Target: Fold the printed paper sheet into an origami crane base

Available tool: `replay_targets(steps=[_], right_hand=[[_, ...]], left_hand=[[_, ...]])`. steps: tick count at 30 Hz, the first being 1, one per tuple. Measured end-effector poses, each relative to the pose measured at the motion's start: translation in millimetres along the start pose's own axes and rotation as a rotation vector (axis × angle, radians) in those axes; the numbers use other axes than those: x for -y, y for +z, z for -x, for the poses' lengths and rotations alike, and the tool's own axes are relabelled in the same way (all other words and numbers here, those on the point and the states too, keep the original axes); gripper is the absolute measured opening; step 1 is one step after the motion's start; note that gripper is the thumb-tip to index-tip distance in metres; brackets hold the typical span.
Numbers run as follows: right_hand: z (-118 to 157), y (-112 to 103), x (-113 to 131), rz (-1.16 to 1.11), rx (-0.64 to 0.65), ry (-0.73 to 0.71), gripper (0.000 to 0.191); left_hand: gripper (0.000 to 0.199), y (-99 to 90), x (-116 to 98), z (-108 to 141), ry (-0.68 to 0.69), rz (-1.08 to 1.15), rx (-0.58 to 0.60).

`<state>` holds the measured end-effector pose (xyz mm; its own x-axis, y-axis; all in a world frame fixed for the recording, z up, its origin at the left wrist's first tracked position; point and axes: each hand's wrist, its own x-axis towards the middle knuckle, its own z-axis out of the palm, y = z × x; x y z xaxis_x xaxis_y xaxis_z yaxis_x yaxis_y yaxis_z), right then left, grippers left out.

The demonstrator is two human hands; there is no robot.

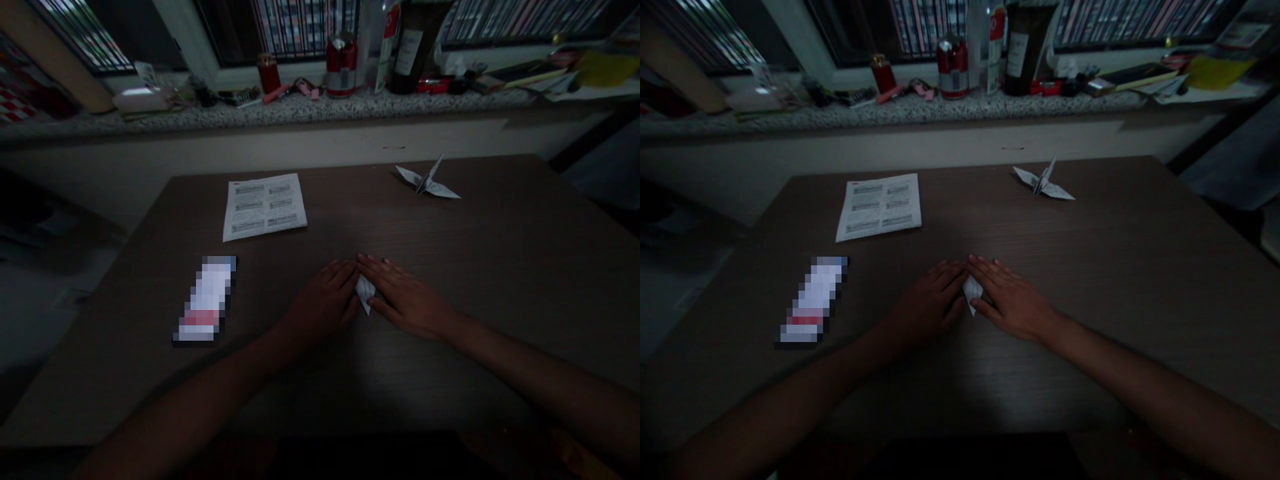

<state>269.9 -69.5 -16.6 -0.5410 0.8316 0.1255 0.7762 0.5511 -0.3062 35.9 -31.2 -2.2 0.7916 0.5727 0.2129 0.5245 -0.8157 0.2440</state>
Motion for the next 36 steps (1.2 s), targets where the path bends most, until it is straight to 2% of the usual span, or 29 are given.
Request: replay_targets(steps=[13, 22, 27, 36], right_hand=[[-2.0, 2.5, 4.9, -0.002, -0.022, 0.051, 0.072], [2.8, 3.1, 0.3, 0.05, -0.03, 0.059, 0.072], [11.7, 0.6, -7.5, 0.078, -0.037, 0.112, 0.072], [11.9, 0.8, -9.4, 0.046, -0.054, 0.115, 0.073]], left_hand=[[0.052, -5.7, 0.5, -0.1, -0.009, 0.042, 0.037], [0.05, -7.4, 6.4, 4.9, 0.049, -0.005, 0.095], [0.049, -8.2, 6.2, 4.5, 0.048, -0.009, 0.094], [0.047, -6.7, 8.6, 4.8, 0.046, -0.006, 0.064]])
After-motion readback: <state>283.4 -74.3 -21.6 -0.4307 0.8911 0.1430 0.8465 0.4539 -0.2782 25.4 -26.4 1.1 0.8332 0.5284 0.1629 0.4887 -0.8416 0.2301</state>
